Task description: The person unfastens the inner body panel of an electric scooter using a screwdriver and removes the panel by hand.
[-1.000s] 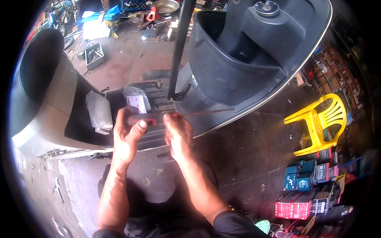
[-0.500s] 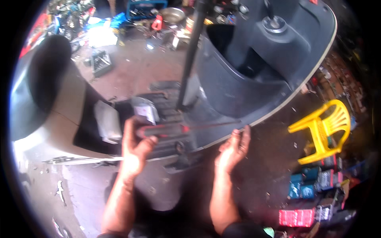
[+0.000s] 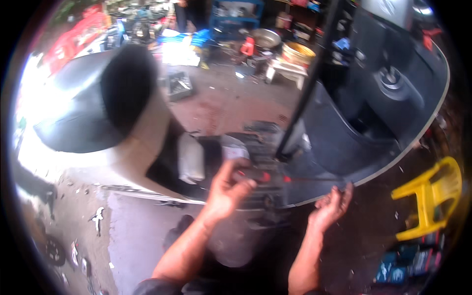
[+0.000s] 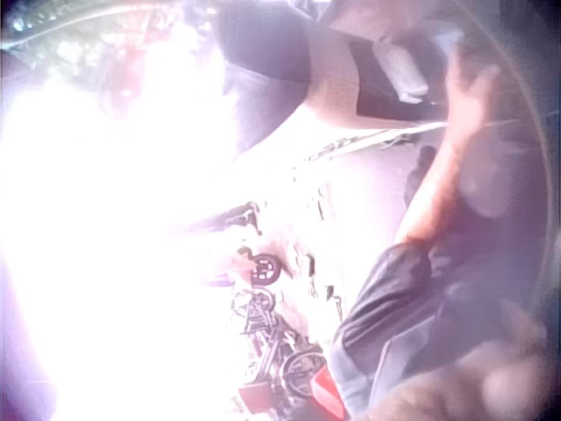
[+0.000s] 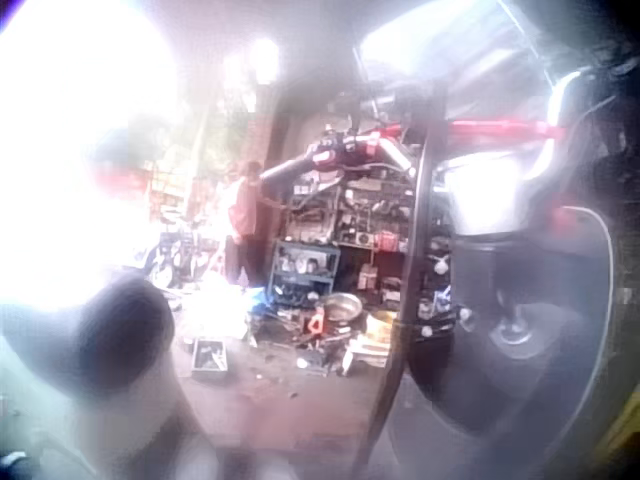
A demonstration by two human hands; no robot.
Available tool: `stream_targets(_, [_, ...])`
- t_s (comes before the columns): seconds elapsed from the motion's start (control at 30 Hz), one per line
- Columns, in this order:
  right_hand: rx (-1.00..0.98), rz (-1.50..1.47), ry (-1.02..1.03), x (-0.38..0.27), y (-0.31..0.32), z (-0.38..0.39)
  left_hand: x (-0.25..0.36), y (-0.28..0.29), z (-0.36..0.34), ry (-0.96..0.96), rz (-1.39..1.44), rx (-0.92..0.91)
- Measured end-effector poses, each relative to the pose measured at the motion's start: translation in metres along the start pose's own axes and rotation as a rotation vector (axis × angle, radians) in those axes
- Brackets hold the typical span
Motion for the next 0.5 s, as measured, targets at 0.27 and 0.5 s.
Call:
stream_targets(0.27, [-0.040, -0.061, -0.095, 0.007, 0.008, -0.023, 0.009, 0.010, -0.009, -0.007, 0.126, 0.056])
stream_targets(0.5, [-0.117, 0.014, -0.083, 0.004, 0.012, -0.028, 0.007, 0.020, -0.012, 0.046, -0.009, 0.157])
Point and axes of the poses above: each hand's wrist, its own z-axis away from the middle knuckle, its own y-axis out of the back of the hand, x = y × z, the point moved 9 cm from there along -z, towards the middle knuckle, and after that the axes turned 12 degrees about -z, right-handed, at the moved point
